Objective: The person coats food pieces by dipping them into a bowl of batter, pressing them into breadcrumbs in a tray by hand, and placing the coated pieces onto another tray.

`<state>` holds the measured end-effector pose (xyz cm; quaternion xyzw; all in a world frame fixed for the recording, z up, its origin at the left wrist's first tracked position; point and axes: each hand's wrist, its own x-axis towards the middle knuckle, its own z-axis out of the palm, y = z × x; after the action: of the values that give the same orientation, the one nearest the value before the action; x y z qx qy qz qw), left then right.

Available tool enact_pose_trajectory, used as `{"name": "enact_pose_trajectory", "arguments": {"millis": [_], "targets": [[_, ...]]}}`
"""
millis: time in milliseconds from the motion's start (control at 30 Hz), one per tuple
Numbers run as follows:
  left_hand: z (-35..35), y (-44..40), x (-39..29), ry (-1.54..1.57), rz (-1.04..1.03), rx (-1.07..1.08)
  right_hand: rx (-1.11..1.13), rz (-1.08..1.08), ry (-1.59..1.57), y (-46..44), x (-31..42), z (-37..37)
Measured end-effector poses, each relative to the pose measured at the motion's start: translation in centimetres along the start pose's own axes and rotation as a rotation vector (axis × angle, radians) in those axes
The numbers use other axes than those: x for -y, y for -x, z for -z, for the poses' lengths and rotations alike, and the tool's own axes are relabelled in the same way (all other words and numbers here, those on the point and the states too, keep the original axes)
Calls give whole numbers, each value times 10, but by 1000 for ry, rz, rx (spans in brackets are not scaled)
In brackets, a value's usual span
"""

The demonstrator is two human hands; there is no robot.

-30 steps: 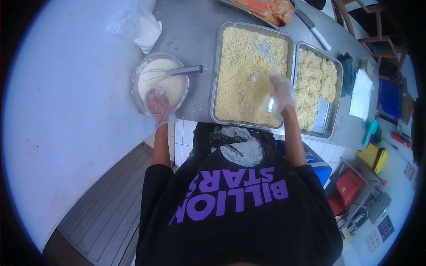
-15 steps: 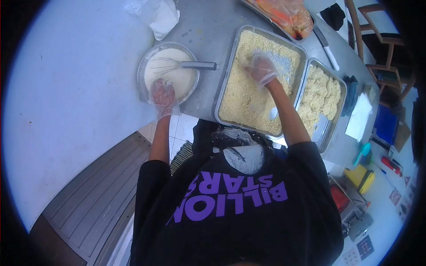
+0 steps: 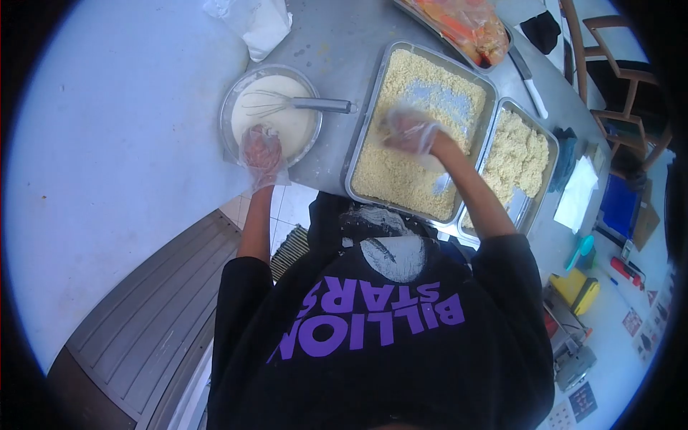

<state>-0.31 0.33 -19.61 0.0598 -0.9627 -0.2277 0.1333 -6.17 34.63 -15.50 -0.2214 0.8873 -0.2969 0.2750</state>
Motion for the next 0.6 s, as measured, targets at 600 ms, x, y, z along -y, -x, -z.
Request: {"name": "enact_pose_trajectory", "arguments": {"millis": [600], "targets": [[2, -1, -7, 98, -53, -51, -520, -95, 358, -26, -76, 55]]}}
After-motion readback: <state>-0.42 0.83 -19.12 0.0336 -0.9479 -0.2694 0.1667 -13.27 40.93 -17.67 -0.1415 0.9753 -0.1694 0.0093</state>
